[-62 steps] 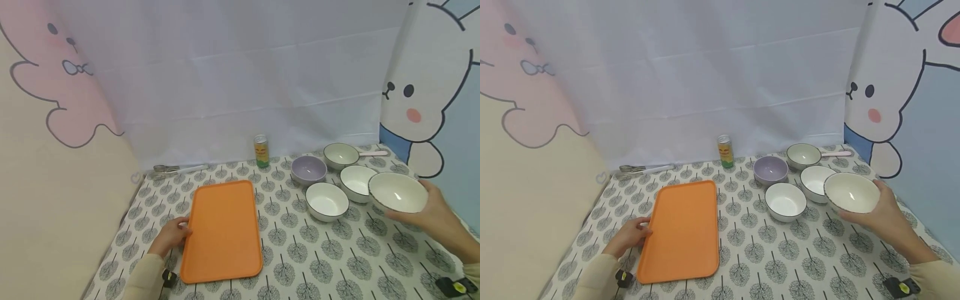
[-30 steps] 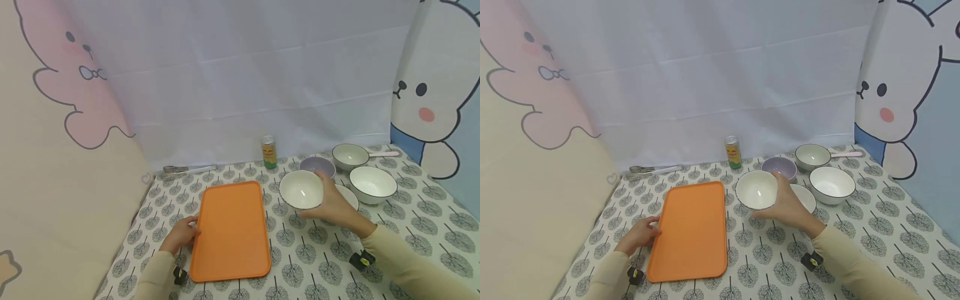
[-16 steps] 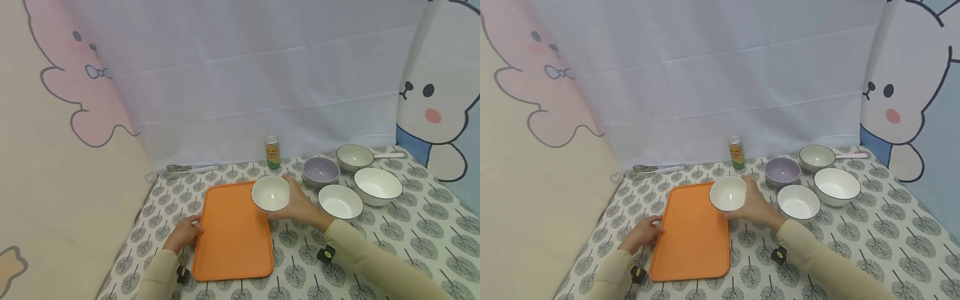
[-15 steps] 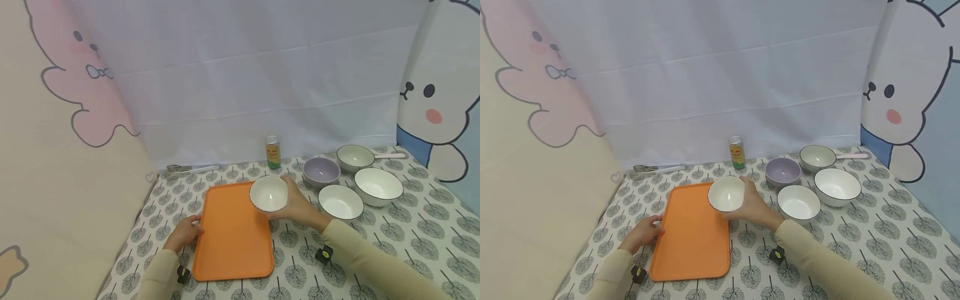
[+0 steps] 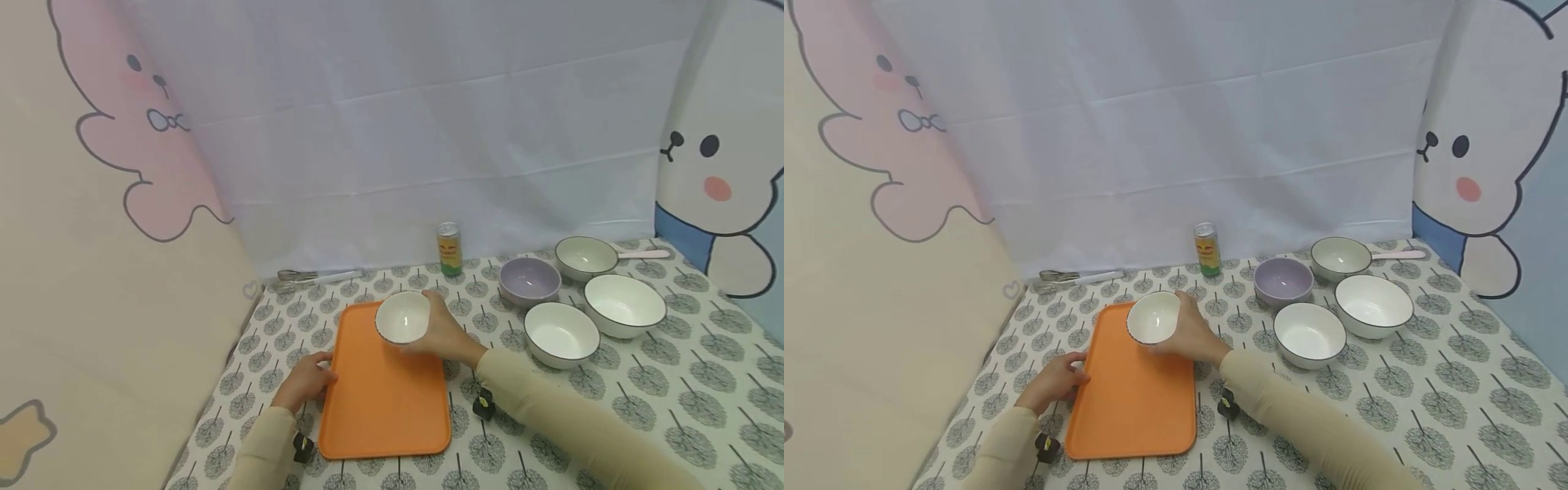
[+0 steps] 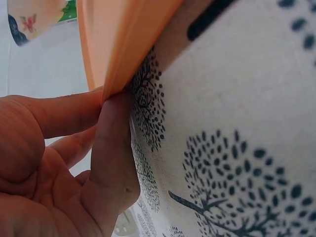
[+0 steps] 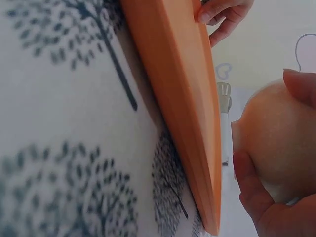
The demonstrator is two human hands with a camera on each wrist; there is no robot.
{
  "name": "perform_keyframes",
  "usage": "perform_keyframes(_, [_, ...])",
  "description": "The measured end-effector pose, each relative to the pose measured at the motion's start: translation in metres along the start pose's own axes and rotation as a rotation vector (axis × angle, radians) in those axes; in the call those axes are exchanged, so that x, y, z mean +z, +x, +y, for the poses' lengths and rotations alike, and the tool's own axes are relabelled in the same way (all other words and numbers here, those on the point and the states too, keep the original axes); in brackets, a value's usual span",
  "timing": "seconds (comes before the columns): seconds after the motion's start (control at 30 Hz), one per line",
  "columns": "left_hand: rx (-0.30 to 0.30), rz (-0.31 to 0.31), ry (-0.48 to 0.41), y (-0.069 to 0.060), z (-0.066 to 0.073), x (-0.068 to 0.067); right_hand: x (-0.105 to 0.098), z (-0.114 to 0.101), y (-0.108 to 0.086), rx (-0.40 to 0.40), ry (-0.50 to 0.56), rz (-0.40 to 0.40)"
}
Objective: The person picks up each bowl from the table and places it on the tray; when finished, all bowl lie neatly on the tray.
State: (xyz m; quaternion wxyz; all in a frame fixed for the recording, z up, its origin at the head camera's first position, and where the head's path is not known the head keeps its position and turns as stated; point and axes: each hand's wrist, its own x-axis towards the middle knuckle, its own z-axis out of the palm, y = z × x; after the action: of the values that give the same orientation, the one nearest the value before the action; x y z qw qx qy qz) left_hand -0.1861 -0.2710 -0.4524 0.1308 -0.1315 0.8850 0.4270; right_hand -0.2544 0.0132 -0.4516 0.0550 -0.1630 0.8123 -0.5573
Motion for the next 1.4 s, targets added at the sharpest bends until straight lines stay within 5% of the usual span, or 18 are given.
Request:
perform_keyframes(0.47, [0.01,-0.019,0.029,-0.001,0.001,-0.001,0.036,0.003,0.031,0.008,-0.083,-0.002])
perform_keyframes(1.0, [0.003,-0.014,0.039,0.001,0.001,-0.002,0.044,-0.005,0.051,0.013,-0.168,-0.089])
perform_keyframes(1.4, [-0.002,-0.009,0.04,0.003,0.0,-0.003,0.063,-0.006,0.07,-0.037,-0.111,-0.101])
